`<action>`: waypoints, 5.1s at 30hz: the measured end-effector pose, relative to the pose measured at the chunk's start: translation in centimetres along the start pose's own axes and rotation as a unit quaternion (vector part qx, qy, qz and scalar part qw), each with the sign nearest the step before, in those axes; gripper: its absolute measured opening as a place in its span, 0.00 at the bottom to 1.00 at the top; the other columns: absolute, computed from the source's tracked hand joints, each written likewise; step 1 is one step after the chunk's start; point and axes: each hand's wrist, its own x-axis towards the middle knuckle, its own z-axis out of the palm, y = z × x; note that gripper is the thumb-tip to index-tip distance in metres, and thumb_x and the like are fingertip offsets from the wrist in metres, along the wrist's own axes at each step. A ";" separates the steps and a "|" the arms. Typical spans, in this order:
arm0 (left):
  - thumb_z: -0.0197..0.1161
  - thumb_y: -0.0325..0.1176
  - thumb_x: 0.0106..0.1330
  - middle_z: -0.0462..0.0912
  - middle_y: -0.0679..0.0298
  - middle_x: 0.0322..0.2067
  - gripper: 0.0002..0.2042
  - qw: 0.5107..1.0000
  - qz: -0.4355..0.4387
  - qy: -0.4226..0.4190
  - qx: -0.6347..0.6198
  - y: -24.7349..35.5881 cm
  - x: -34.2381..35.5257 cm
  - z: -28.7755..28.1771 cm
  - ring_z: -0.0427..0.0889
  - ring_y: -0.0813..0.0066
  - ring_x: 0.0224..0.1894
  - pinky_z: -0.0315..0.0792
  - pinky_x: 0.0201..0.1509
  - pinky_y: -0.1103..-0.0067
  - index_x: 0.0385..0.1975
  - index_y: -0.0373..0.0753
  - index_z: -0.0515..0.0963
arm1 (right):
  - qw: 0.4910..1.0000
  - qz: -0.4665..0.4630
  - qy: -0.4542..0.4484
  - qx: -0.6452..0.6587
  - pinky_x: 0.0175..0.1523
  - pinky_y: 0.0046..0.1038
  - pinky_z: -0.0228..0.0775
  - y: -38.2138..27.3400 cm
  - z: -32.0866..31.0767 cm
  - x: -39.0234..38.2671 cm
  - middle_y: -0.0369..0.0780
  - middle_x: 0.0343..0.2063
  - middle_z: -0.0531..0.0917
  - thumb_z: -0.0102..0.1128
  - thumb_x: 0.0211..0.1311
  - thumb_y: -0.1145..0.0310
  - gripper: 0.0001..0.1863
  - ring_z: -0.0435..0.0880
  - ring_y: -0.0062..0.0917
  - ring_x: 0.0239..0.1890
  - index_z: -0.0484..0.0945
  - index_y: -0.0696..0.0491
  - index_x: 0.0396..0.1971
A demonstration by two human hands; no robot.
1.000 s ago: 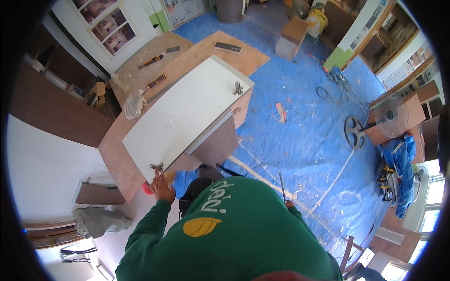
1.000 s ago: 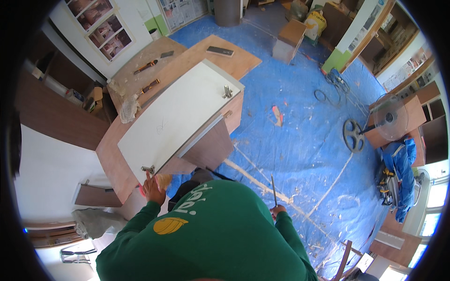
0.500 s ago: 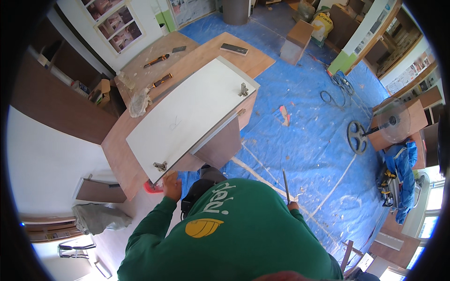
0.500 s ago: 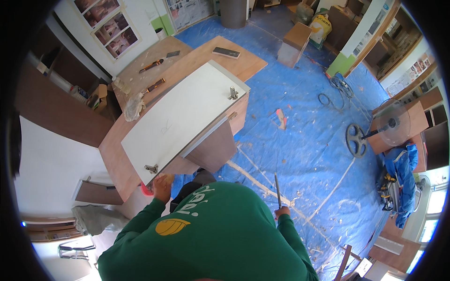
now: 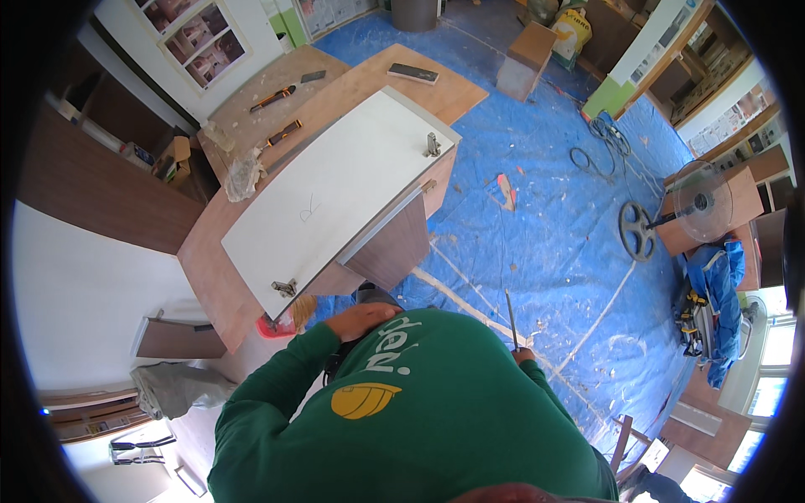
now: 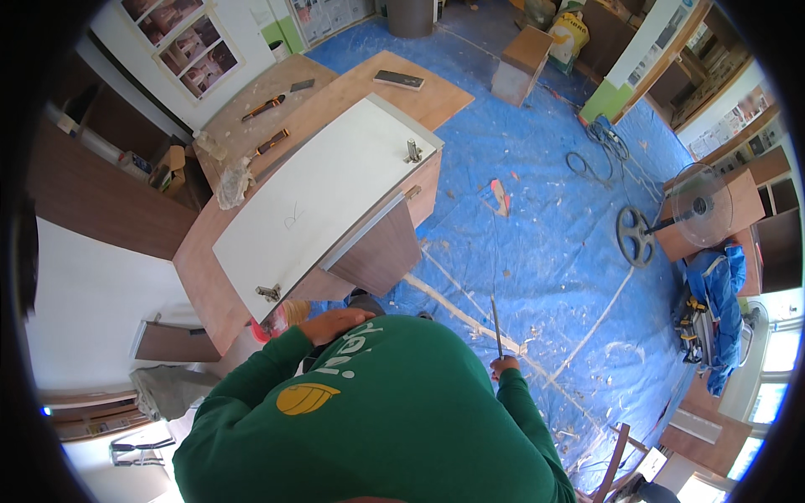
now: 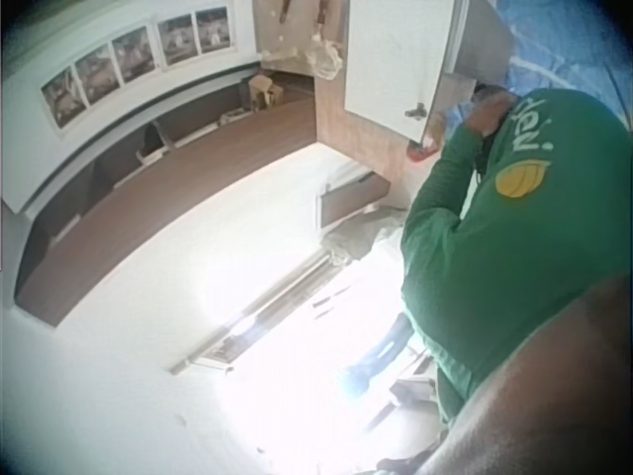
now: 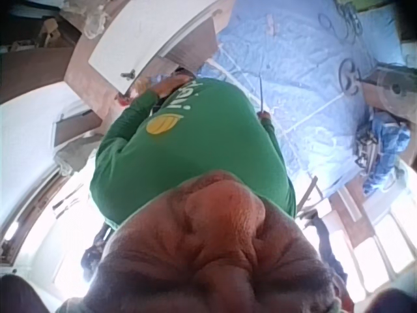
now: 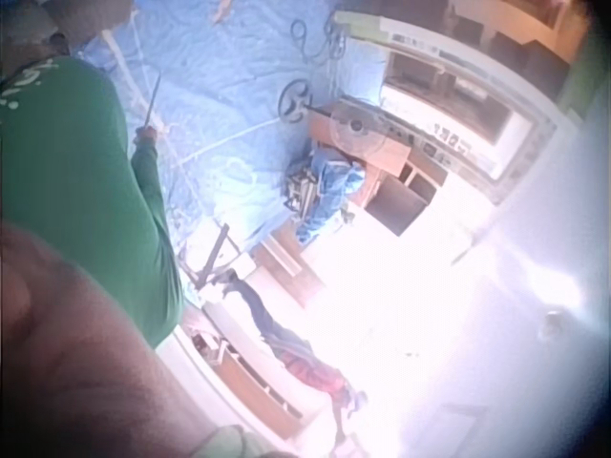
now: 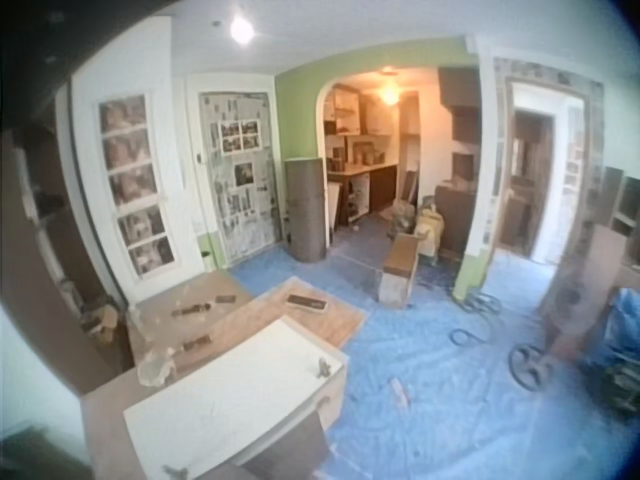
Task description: The person positions a white cabinet door on a workbench and uses a screwdriver to fasten two metal hinges to the door. The person repeatedly adjusts the door and tightens the screws on each hinge.
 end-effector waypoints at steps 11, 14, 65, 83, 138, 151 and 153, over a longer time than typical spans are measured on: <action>0.53 0.49 0.79 0.74 0.54 0.68 0.26 0.985 0.091 -0.117 -0.084 8.0 -0.7 -0.3 0.74 0.64 0.67 0.63 0.72 0.73 0.67 0.36 0.73 | 0.999 0.014 -0.037 -0.029 0.25 0.36 0.78 1.5 0.0 -0.6 0.41 0.23 0.83 0.70 0.60 0.69 0.07 0.83 0.30 0.21 0.82 0.54 0.36; 0.55 0.46 0.79 0.73 0.55 0.67 0.24 0.995 0.007 -0.090 -0.033 5.9 0.4 -0.8 0.74 0.69 0.66 0.65 0.71 0.74 0.68 0.38 0.74 | 0.999 0.008 -0.043 -0.020 0.25 0.36 0.77 0.7 0.2 -0.2 0.41 0.23 0.83 0.69 0.60 0.69 0.07 0.82 0.29 0.21 0.82 0.54 0.36; 0.70 0.35 0.63 0.88 0.52 0.42 0.13 0.926 0.358 -0.013 0.123 26.2 -2.9 -3.1 0.82 0.59 0.44 0.75 0.50 0.68 0.21 0.40 0.75 | 0.979 0.005 -0.104 -0.177 0.57 0.43 0.78 6.7 3.1 5.8 0.47 0.48 0.87 0.61 0.60 0.52 0.25 0.86 0.43 0.51 0.86 0.52 0.52; 0.63 0.36 0.62 0.79 0.71 0.29 0.12 0.711 0.591 -0.332 0.187 42.1 -11.4 0.8 0.78 0.73 0.29 0.68 0.37 0.71 0.39 0.69 0.82 | 0.986 0.033 -0.087 -0.138 0.58 0.42 0.79 6.4 3.8 1.3 0.47 0.50 0.87 0.62 0.59 0.54 0.24 0.86 0.44 0.53 0.86 0.51 0.52; 0.60 0.46 0.71 0.85 0.58 0.27 0.13 0.919 -0.086 0.043 0.382 -26.1 4.9 -10.3 0.84 0.61 0.29 0.77 0.31 0.66 0.36 0.43 0.81 | 0.991 0.120 0.054 -0.008 0.55 0.41 0.80 6.6 5.5 -1.5 0.49 0.46 0.88 0.60 0.61 0.59 0.18 0.88 0.42 0.51 0.88 0.54 0.45; 0.59 0.49 0.74 0.86 0.52 0.43 0.21 0.949 -0.007 0.057 0.309 -16.7 6.8 -6.9 0.85 0.64 0.44 0.79 0.43 0.69 0.52 0.37 0.80 | 0.998 0.067 0.020 -0.002 0.58 0.41 0.78 9.1 7.5 4.4 0.52 0.48 0.87 0.57 0.57 0.68 0.22 0.86 0.47 0.53 0.84 0.55 0.52; 0.58 0.49 0.75 0.83 0.50 0.53 0.24 0.996 0.005 -0.001 0.087 -6.6 5.9 -3.7 0.82 0.65 0.55 0.77 0.53 0.71 0.60 0.34 0.76 | 0.998 0.062 0.001 -0.018 0.57 0.39 0.79 9.9 7.4 5.6 0.51 0.47 0.87 0.61 0.56 0.67 0.22 0.87 0.44 0.51 0.84 0.54 0.52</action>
